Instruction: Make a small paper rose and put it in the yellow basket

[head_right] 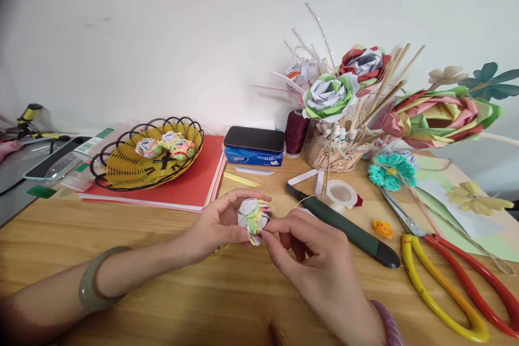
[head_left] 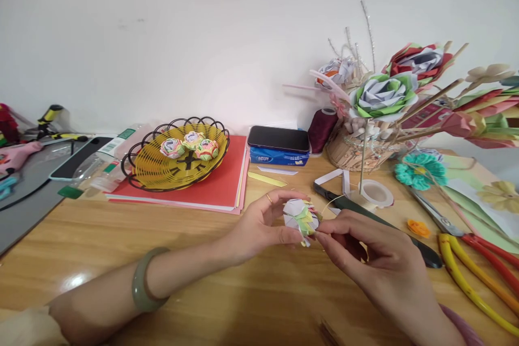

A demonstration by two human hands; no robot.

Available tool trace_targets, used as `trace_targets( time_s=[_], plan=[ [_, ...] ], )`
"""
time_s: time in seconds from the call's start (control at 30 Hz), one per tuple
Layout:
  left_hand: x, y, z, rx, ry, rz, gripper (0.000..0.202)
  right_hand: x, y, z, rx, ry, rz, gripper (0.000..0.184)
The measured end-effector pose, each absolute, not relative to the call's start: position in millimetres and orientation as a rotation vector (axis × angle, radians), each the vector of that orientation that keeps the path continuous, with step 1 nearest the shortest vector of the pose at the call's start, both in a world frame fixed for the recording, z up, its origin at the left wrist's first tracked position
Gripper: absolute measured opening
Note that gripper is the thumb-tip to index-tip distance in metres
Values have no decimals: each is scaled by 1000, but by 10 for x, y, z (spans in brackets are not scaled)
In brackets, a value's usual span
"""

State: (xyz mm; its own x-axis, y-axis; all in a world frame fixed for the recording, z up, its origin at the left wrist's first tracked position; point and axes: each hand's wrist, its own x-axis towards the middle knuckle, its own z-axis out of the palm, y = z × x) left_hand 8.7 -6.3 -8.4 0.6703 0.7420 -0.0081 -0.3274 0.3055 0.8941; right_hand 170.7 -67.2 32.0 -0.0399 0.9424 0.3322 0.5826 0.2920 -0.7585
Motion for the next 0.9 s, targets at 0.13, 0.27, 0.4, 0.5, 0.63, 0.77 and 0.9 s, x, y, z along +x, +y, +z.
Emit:
trace_targets(
  time_s=[0.13, 0.27, 0.4, 0.5, 0.63, 0.77, 0.9],
  plan=[
    [95, -57, -105, 1020, 416, 778, 48, 1701, -650, 323, -1450, -1595, 777, 14],
    [93, -46, -120, 961, 439, 728, 50, 1686, -642, 347, -1470, -1392, 993, 15],
    [83, -41, -114, 925, 474, 652, 53, 1669, -647, 351, -1448, -1311, 1073, 15],
    [83, -43, -106, 928, 456, 641, 52, 1664, -654, 334, -1450, -1272, 1071, 13],
    [93, -43, -115, 918, 444, 676, 48, 1667, -656, 338, -1500, -1279, 1057, 13],
    [94, -46, -133, 906, 442, 714, 43, 1657, -655, 380, -1558, -1233, 1063, 11],
    [88, -53, -125, 899, 465, 702, 45, 1642, -664, 381, -1551, -1250, 1028, 8]
  ],
)
